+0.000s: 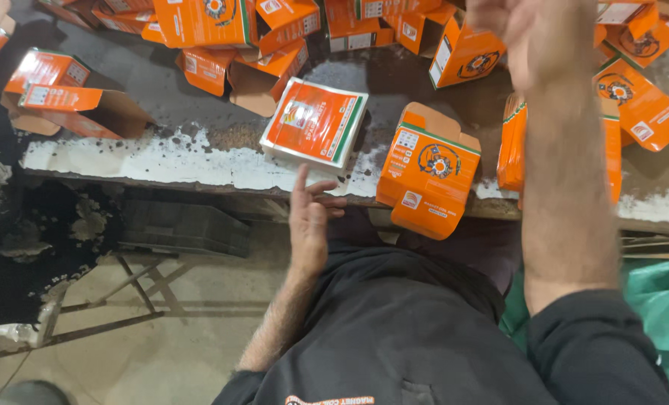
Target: The person sits at a workbench and folds flat orange printed cardboard cartons into open boxes, pressing the flaps into shape and stacking the finished boxes on the bench with the growing pile of completed cartons.
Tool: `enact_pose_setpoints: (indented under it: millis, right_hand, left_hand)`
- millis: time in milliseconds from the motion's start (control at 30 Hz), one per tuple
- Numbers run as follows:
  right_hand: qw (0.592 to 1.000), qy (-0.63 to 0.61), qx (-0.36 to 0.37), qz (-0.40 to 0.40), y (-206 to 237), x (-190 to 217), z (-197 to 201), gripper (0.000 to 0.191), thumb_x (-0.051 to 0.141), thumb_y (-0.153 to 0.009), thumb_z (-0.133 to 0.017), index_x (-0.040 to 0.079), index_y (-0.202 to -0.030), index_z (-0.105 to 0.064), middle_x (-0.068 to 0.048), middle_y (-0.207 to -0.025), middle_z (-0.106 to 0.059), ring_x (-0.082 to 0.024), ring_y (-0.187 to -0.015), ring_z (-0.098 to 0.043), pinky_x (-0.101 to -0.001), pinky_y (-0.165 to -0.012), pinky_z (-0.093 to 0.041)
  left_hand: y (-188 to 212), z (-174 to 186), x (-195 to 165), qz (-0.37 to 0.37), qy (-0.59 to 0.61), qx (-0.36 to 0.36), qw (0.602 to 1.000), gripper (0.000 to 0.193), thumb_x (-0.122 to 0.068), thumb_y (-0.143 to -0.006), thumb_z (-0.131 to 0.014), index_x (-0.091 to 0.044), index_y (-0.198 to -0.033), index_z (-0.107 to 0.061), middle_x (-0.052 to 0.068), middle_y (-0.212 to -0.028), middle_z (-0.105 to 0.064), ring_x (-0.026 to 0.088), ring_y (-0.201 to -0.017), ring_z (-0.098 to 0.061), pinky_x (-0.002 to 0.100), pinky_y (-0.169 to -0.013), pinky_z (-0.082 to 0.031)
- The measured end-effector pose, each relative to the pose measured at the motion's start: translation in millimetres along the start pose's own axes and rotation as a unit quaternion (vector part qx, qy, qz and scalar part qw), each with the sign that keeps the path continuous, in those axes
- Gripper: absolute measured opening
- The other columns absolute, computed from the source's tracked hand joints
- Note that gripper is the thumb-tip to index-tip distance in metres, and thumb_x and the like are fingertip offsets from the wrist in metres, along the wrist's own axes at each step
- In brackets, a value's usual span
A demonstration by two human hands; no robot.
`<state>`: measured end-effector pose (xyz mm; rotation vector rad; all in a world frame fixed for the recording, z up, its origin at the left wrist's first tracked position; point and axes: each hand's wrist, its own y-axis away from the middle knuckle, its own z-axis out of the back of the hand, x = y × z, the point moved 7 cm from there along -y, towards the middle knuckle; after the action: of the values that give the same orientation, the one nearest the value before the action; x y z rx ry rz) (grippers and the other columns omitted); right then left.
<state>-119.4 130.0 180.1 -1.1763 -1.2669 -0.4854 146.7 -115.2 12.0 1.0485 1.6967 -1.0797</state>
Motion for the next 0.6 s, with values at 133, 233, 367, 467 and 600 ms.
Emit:
enact_pose_setpoints:
  millis: [133,233,367,467,600]
  right_hand:
    - [0.981,0.19,0.008,0.05,79,-22,5,0.041,0.017,-0.122,-0.049,-0.001,-0.159,-0.044,-0.015,-0.13,-0.063,-0.018,-0.098,-0.069,-0.0349,-0.084,-0.062]
    - [0.972,0.229,-0.038,-0.014,128,-51,27,0.038,0.01,-0.123,-0.05,-0.002,-0.159,-0.045,-0.014,-0.131,-0.064,-0.014,-0.096,-0.07,-0.0307,-0.087,-0.062]
    - [0.957,0.283,-0.059,-0.028,181,-61,52,0.04,0.007,-0.123,-0.045,0.0,-0.162,-0.045,-0.012,-0.127,-0.062,-0.014,-0.098,-0.068,-0.0307,-0.094,-0.063]
    - [0.931,0.362,-0.045,-0.014,202,-58,53,0.038,0.004,-0.122,-0.049,0.0,-0.16,-0.047,-0.014,-0.126,-0.064,-0.015,-0.098,-0.066,-0.0301,-0.093,-0.061]
    - [0.9,0.436,0.006,-0.014,197,-66,28,0.045,0.002,-0.109,-0.06,-0.001,-0.153,-0.052,-0.019,-0.128,-0.065,-0.025,-0.107,-0.069,-0.0344,-0.095,-0.059]
  left_hand:
    - [4,-13,-3,-0.016,-0.138,0.061,0.988,0.074,-0.023,-0.103,-0.064,-0.006,-0.165,-0.028,0.016,-0.14,-0.061,0.019,-0.109,-0.065,0.033,-0.098,-0.056]
    - [4,-24,-6,-0.055,-0.272,0.084,0.957,0.08,-0.017,-0.096,-0.078,-0.005,-0.161,-0.033,0.015,-0.139,-0.061,0.023,-0.113,-0.067,0.034,-0.098,-0.056]
    - [4,-45,-7,-0.08,-0.305,0.138,0.939,0.084,-0.021,-0.092,-0.082,-0.005,-0.159,-0.034,0.019,-0.147,-0.054,0.031,-0.126,-0.061,0.038,-0.105,-0.053]
    - [2,-63,-12,-0.12,-0.337,0.17,0.918,0.085,-0.022,-0.092,-0.084,-0.004,-0.159,-0.034,0.02,-0.153,-0.047,0.037,-0.141,-0.05,0.044,-0.118,-0.046]
    - [-7,-84,-4,-0.126,-0.406,0.195,0.884,0.087,-0.032,-0.091,-0.084,-0.003,-0.157,-0.035,0.022,-0.155,-0.041,0.042,-0.144,-0.043,0.05,-0.121,-0.037]
